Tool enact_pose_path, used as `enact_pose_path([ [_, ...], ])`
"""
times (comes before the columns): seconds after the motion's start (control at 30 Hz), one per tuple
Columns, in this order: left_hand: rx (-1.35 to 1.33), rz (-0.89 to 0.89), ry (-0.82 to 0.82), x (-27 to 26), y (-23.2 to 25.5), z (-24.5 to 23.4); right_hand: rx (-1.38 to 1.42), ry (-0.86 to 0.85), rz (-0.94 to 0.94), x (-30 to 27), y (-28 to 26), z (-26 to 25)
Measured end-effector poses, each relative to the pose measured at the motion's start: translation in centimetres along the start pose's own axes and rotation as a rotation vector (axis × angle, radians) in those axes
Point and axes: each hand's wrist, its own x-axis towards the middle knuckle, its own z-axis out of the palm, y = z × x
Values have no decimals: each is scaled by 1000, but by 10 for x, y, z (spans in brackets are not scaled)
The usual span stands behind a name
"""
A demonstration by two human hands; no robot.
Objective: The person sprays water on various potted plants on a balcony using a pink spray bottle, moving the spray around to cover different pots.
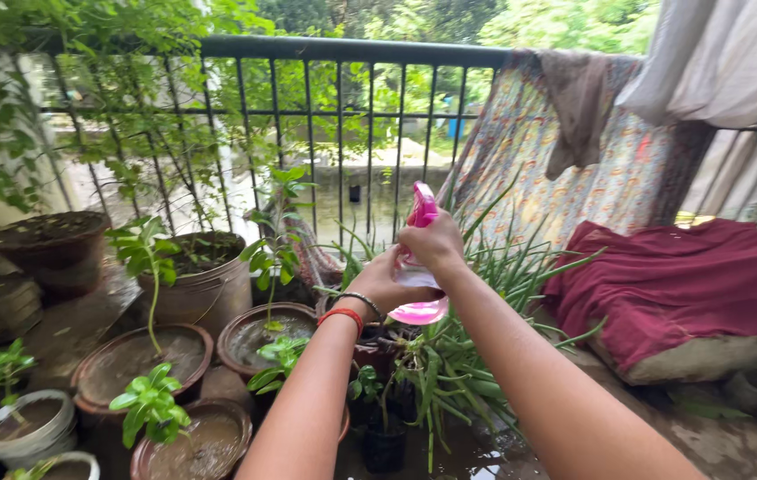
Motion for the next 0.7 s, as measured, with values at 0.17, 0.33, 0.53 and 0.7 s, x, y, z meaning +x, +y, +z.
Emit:
enact_pose_path([
  [0.17, -46, 20, -95, -1, 7, -2, -102, -7, -23, -9, -6, -14],
  [0.33, -163, 115, -159, 1, 12, 13, -233, 17, -10, -15, -12, -37],
  [0.53, -339, 181, -246, 12, 14, 53, -87, 27, 54, -23, 13, -66],
  [0.7, -307, 151, -216, 12, 17, 90, -184, 65, 68, -24, 38, -96],
])
